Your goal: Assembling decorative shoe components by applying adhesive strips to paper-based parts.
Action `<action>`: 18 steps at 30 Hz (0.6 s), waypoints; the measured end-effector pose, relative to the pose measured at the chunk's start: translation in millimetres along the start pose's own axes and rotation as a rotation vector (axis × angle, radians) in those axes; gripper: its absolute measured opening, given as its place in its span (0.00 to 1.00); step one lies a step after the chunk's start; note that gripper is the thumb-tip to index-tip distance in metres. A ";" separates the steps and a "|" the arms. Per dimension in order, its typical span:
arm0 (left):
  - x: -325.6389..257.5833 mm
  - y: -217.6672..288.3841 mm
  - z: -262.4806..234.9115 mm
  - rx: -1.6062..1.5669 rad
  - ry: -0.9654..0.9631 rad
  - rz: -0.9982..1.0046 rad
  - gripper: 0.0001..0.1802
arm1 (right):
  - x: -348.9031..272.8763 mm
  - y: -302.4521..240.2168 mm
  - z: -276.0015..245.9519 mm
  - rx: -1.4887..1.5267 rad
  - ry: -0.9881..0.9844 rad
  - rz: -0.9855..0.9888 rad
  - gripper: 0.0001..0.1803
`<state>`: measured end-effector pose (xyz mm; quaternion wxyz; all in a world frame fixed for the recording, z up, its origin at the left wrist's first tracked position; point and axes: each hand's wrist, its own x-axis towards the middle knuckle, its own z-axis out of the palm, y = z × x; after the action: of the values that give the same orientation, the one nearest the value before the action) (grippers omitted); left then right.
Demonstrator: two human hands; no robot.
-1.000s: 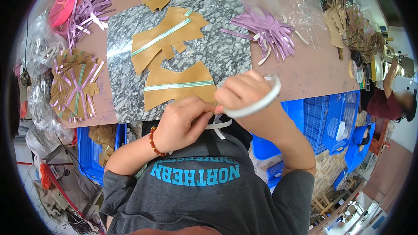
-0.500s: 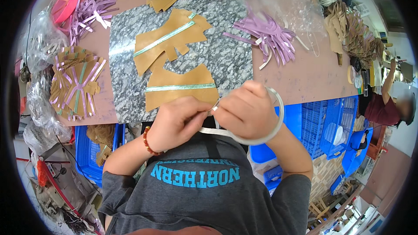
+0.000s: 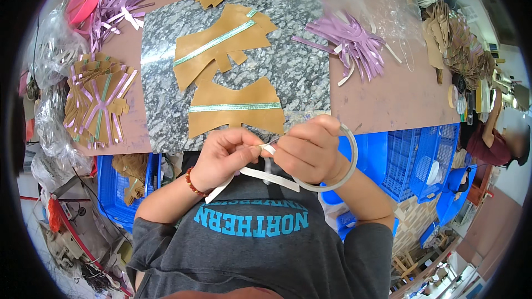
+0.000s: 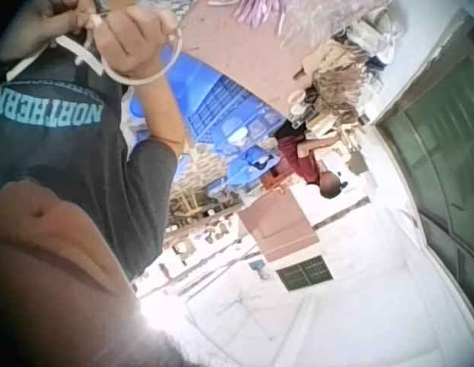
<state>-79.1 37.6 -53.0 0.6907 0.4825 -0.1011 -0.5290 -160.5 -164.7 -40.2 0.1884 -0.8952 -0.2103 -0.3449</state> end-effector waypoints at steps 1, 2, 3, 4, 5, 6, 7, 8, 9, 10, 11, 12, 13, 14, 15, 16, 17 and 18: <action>-0.4 1.7 -0.1 0.000 0.005 0.002 0.06 | 1.0 -0.2 0.5 0.004 0.001 -0.003 0.11; -0.2 2.9 -0.6 -0.065 -0.012 -0.024 0.07 | 2.5 -1.5 0.1 -0.024 0.014 -0.021 0.11; -0.6 3.7 -0.8 -0.130 -0.029 -0.049 0.07 | 3.5 -2.6 -0.6 -0.052 0.027 -0.039 0.10; -1.8 4.1 -0.3 -0.130 -0.028 -0.049 0.07 | 3.2 -3.5 -1.6 -0.052 0.028 -0.040 0.10; -2.2 5.6 0.3 -0.155 -0.032 -0.081 0.07 | 3.2 -3.0 -3.3 -0.058 0.022 -0.061 0.09; -2.7 6.4 0.6 -0.179 -0.034 -0.113 0.07 | 3.2 -2.8 -5.2 -0.063 0.016 -0.082 0.08; -2.4 7.4 -0.8 -0.179 -0.032 -0.113 0.07 | 3.8 -3.0 -7.9 -0.062 0.017 -0.083 0.08; -0.9 9.2 -4.1 0.017 -0.089 0.017 0.07 | 4.5 -4.1 -11.4 -0.051 -0.021 -0.092 0.07; 2.2 14.6 -6.5 0.213 -0.145 0.147 0.06 | 4.6 -4.7 -13.5 -0.040 -0.060 -0.102 0.06; 5.8 25.3 -10.3 0.484 -0.177 0.284 0.06 | 4.7 -3.4 -13.3 -0.042 -0.065 -0.121 0.04; 7.9 32.7 -10.3 0.484 -0.172 0.280 0.06 | 6.1 -4.8 -13.4 -0.037 -0.064 -0.120 0.04; 9.3 38.1 -9.8 0.565 -0.198 0.239 0.05 | 8.7 -6.5 -13.7 -0.031 -0.096 -0.150 0.05; 10.9 40.6 -9.6 0.646 -0.224 0.196 0.04 | 11.7 -8.2 -14.3 -0.026 -0.129 -0.180 0.05; 15.2 38.3 -9.9 0.685 -0.202 0.208 0.05 | 15.4 -8.8 -14.5 -0.014 -0.153 -0.194 0.05; 16.7 37.9 -7.2 0.686 -0.200 0.207 0.05 | 18.0 -10.1 -14.0 -0.013 -0.152 -0.194 0.05; 18.6 37.9 -4.0 0.682 -0.132 0.174 0.04 | 20.1 -12.2 -13.7 -0.008 -0.168 -0.198 0.06; 19.8 38.0 -1.0 0.679 -0.060 0.141 0.04 | 22.0 -14.2 -14.2 -0.001 -0.181 -0.205 0.07; 23.6 30.9 -2.3 0.724 0.014 0.261 0.05 | 23.8 -16.5 -16.1 0.001 -0.178 -0.208 0.07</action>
<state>-48.1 18.6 -39.0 0.5379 0.6818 -0.3374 -0.3634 -161.4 -152.8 -9.4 0.1327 -0.8954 -0.3181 -0.2819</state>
